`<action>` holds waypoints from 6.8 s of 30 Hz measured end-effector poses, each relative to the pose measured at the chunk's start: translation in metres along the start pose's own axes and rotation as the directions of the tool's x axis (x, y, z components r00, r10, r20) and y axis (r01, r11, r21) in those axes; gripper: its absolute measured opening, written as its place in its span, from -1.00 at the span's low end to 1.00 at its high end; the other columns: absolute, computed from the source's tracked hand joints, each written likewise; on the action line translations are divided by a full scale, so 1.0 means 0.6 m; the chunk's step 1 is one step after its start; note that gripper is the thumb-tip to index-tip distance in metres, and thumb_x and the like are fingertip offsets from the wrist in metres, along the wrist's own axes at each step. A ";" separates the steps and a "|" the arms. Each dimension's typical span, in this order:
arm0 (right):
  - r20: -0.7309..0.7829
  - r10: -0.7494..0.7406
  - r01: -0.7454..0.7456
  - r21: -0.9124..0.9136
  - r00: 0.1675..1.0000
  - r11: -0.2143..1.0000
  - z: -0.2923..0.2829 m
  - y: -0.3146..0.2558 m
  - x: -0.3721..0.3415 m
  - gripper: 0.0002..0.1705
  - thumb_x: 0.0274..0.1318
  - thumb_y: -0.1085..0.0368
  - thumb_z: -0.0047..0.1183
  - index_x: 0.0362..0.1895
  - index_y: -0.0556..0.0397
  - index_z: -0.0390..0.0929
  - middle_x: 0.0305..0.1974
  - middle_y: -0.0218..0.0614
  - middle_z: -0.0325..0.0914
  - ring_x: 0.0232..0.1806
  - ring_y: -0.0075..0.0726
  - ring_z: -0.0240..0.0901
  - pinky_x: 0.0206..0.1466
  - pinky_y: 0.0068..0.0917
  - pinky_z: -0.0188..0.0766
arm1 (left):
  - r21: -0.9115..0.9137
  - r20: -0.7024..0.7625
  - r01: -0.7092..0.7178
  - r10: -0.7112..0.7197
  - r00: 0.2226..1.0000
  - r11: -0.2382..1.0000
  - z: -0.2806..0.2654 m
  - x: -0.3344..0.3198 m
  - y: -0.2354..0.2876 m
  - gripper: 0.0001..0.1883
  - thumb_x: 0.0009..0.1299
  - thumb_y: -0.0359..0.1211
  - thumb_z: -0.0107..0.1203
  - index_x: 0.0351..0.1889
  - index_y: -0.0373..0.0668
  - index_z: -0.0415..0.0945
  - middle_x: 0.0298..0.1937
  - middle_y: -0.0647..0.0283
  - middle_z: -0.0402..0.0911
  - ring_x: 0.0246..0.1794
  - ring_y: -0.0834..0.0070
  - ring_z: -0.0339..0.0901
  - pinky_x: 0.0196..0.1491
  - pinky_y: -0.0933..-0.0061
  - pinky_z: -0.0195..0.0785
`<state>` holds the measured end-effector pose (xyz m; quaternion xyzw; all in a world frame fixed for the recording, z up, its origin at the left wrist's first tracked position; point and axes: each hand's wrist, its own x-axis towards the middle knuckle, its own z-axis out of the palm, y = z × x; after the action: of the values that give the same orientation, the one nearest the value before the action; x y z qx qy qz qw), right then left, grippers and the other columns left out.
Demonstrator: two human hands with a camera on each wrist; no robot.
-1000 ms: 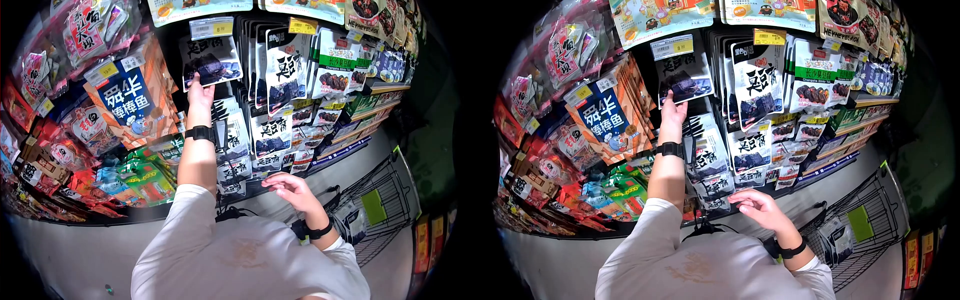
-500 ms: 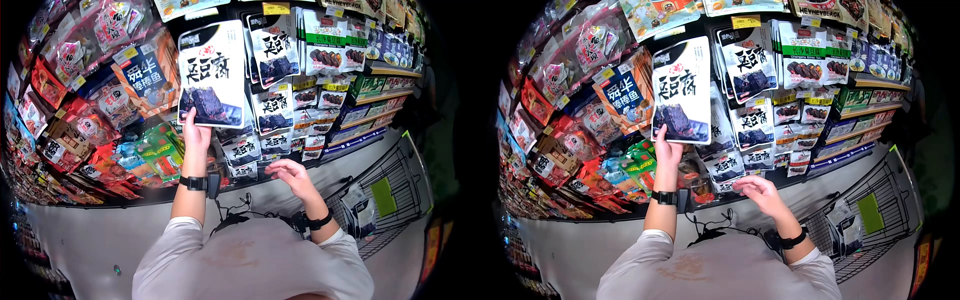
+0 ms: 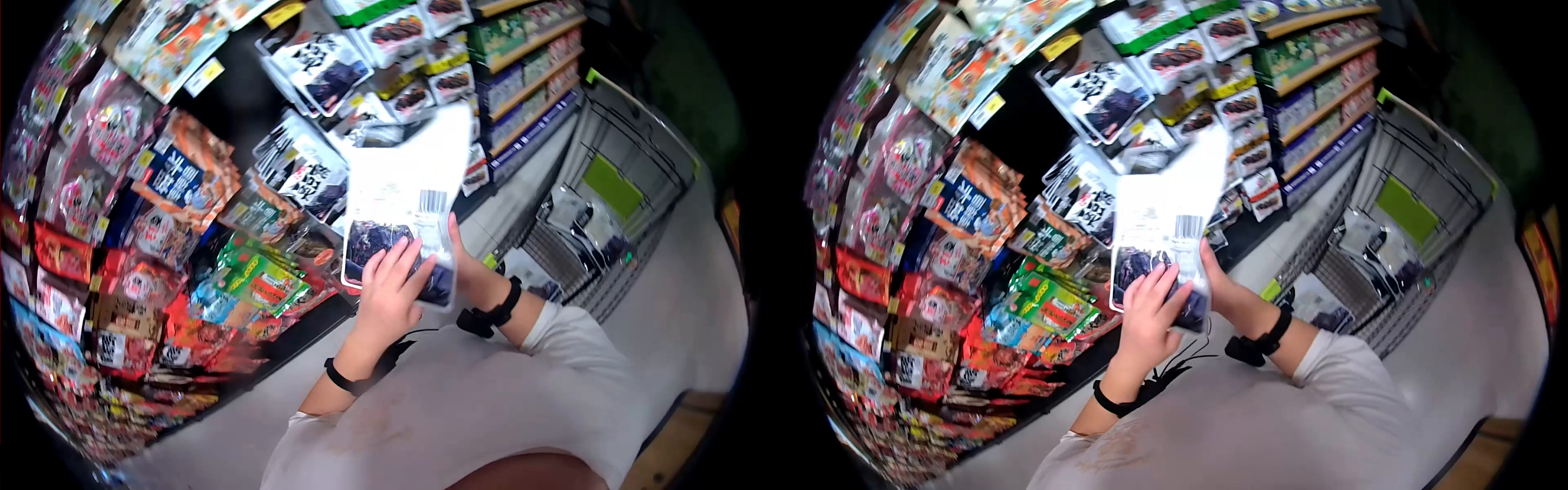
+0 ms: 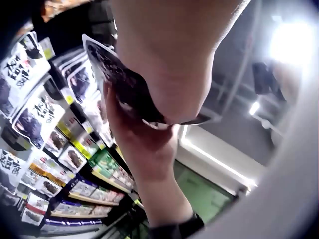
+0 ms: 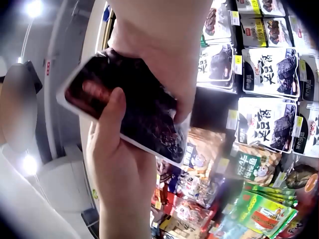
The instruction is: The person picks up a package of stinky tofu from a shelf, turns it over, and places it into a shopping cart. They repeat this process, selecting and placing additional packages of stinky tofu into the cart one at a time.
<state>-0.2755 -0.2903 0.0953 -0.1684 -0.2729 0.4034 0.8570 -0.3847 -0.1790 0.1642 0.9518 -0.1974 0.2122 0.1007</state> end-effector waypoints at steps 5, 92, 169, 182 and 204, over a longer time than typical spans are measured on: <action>-0.025 -0.186 0.187 0.044 0.982 0.981 0.006 0.009 -0.061 0.06 0.03 -0.54 -0.49 0.34 0.06 0.03 0.27 -0.06 0.15 0.23 -0.09 0.19 0.28 -0.19 0.15 | 0.045 -0.041 -0.190 0.192 0.981 0.981 0.020 -0.046 0.073 -0.51 0.07 -0.28 0.22 0.04 0.00 0.49 0.26 0.08 0.29 0.26 0.11 0.20 0.22 0.06 -0.02; -0.983 -0.178 0.362 -0.154 0.036 0.920 -0.644 -0.114 -0.494 -0.86 0.14 0.20 -0.02 -0.35 -0.03 0.46 -0.48 -0.41 0.53 -0.58 -0.45 0.44 -0.56 -0.60 0.42 | -0.614 0.733 0.787 -0.329 0.596 0.059 0.248 -0.055 -0.010 -0.69 0.37 -0.54 -0.11 0.08 -0.30 0.33 -0.02 0.16 0.52 -0.06 0.49 0.48 0.00 0.52 0.31; -0.220 -0.498 -0.025 -0.930 0.839 0.368 -0.154 -0.003 0.313 -0.86 0.19 0.34 -0.05 -0.20 0.11 0.36 -0.41 -0.46 0.39 -0.39 -0.69 0.24 -0.34 -0.64 0.25 | -0.798 0.113 0.256 -0.282 0.953 0.545 0.159 0.051 -0.456 -0.15 0.13 -0.16 0.28 0.28 -0.27 0.04 0.25 0.01 0.21 0.25 0.27 0.21 0.24 0.35 0.09; 0.217 -0.860 -0.181 -0.926 0.461 -0.331 -0.059 -0.117 0.158 -0.59 -0.05 0.42 0.10 -0.03 0.20 0.40 -0.02 -0.06 0.42 0.05 -0.14 0.34 0.15 -0.30 0.22 | -0.933 0.324 0.200 -0.462 0.825 -0.297 0.140 0.124 -0.286 -0.56 0.36 -0.35 -0.11 0.15 -0.44 0.26 0.08 0.10 0.45 0.03 0.41 0.42 0.09 0.43 0.25; -0.428 -0.807 -0.094 -0.899 0.408 0.429 -0.118 -0.149 -0.082 -0.72 0.26 0.25 -0.15 -0.33 0.22 0.47 -0.54 -0.40 0.47 -0.48 -0.64 0.32 -0.39 -0.59 0.29 | -0.913 0.361 0.401 -0.309 0.880 0.076 0.181 0.114 -0.125 -0.67 0.43 -0.34 -0.10 0.04 -0.37 0.40 -0.03 0.20 0.53 -0.06 0.51 0.45 0.02 0.48 0.27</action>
<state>-0.2053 -0.3889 0.0683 -0.6428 -0.0107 -0.1478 0.7515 -0.2567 -0.1641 0.0897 0.6887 -0.0526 -0.0288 0.7225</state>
